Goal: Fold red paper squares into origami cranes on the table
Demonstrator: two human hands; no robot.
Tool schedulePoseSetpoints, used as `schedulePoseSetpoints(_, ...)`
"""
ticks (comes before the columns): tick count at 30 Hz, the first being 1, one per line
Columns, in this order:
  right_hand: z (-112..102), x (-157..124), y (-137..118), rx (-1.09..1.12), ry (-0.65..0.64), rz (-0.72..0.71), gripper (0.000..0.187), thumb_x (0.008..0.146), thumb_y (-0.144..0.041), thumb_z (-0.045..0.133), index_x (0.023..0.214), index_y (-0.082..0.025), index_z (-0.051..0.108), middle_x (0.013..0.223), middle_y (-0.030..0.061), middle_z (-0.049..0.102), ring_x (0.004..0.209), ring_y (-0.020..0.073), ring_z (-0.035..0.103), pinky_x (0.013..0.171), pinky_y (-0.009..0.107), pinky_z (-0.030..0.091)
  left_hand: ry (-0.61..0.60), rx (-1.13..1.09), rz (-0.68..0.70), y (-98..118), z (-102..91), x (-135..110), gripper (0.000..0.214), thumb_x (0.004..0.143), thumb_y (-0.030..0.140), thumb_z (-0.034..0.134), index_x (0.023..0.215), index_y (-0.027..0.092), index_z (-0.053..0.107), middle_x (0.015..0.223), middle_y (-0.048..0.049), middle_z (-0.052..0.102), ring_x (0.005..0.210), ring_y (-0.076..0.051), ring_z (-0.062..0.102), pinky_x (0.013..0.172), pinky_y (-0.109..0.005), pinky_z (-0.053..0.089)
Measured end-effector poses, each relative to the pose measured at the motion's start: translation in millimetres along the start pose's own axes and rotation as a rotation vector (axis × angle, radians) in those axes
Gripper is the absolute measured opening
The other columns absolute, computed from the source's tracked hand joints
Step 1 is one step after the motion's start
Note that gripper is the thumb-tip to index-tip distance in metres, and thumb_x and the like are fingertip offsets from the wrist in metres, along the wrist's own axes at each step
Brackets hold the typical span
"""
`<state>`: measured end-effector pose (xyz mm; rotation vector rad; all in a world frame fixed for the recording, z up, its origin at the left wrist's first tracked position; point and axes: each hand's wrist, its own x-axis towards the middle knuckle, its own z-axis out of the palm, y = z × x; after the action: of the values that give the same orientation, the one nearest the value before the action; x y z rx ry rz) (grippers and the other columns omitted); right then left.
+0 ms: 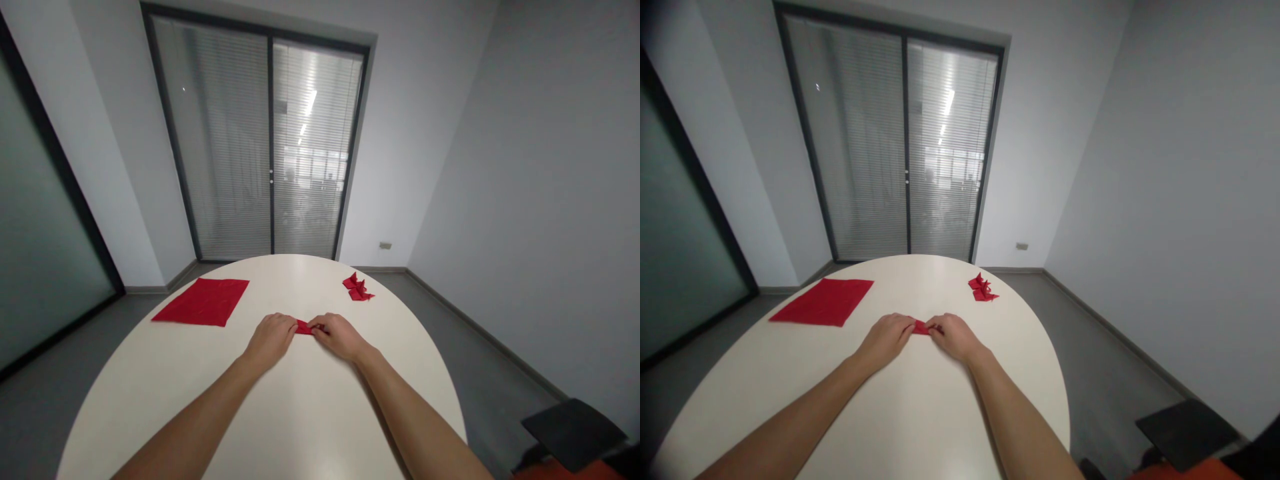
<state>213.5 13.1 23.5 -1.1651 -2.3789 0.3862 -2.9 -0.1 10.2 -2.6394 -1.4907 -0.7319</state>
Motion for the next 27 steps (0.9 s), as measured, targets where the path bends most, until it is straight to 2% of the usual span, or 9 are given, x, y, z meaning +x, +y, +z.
schedulePoseSetpoints(5,9.4,2.2,6.6,0.05,0.043,-0.023,0.032,0.085,-0.008,0.054,0.106,-0.022,0.074,0.102,0.0029,0.075,0.089,0.0175,0.066,0.082,0.027,0.048,-0.008,0.011,-0.032,2.1,-2.1,0.5,0.022,0.095,0.018,0.049,0.105,0.021,0.069,0.096,-0.0072,0.072,0.093,-0.025,0.064,0.083,-0.037,0.047)
schedulePoseSetpoints(11,10.2,2.9,7.8,-0.044,0.014,-0.085,0.035,0.084,-0.005,0.052,0.101,-0.023,0.077,0.102,0.0035,0.074,0.095,0.0174,0.066,0.09,0.028,0.048,-0.029,-0.029,0.004,0.3,-1.0,1.7,0.028,0.092,0.011,0.05,0.104,0.024,0.072,0.099,-0.0052,0.074,0.098,-0.024,0.064,0.087,-0.036,0.048)
schedulePoseSetpoints(15,9.8,3.1,-2.2,-0.139,0.006,-0.116,0.036,0.087,-0.009,0.051,0.11,-0.023,0.075,0.112,0.0054,0.073,0.105,0.0199,0.063,0.094,0.03,0.047,-0.04,-0.017,0.036,-1.6,1.2,1.1,0.033,0.088,0.007,0.051,0.106,0.024,0.073,0.108,-0.0048,0.075,0.11,-0.024,0.064,0.099,-0.038,0.046)
schedulePoseSetpoints(19,13.5,1.8,-17.7,-0.147,-0.028,-0.172,0.037,0.096,-0.018,0.044,0.126,-0.02,0.066,0.125,0.0088,0.069,0.115,0.0219,0.06,0.102,0.036,0.044,-0.038,0.014,0.019,-1.4,4.6,-2.4,0.04,0.083,0.004,0.049,0.112,0.02,0.072,0.119,-0.007,0.073,0.123,-0.024,0.059,0.109,-0.039,0.041)
schedulePoseSetpoints(21,16.5,-0.1,-23.4,-0.151,-0.073,-0.17,0.043,0.098,-0.026,0.043,0.137,-0.016,0.056,0.138,0.0136,0.06,0.127,0.0252,0.054,0.111,0.043,0.037,-0.051,0.009,0.018,-1.9,7.4,-4.2,0.044,0.084,0.006,0.048,0.121,0.017,0.068,0.129,-0.0096,0.068,0.127,-0.024,0.057,0.113,-0.039,0.039)
schedulePoseSetpoints(24,20.8,-3.0,-25.7,-0.162,-0.161,-0.078,0.062,0.101,-0.04,0.038,0.152,-0.006,0.034,0.157,0.0216,0.034,0.147,0.0315,0.029,0.119,0.053,0.021,-0.111,-0.029,0.028,-4.4,12.2,-5.4,0.055,0.085,0.01,0.047,0.14,0.013,0.054,0.146,-0.0125,0.054,0.136,-0.023,0.049,0.117,-0.04,0.035)
schedulePoseSetpoints(27,22.1,-4.6,-22.4,-0.147,-0.244,0.041,0.073,0.101,-0.049,0.033,0.156,-0.003,0.02,0.162,0.0221,0.016,0.152,0.0327,0.013,0.122,0.053,0.012,-0.167,-0.048,0.034,-7.5,16.1,-5.3,0.059,0.087,0.014,0.045,0.147,0.011,0.044,0.153,-0.0144,0.044,0.143,-0.023,0.04,0.12,-0.042,0.03)
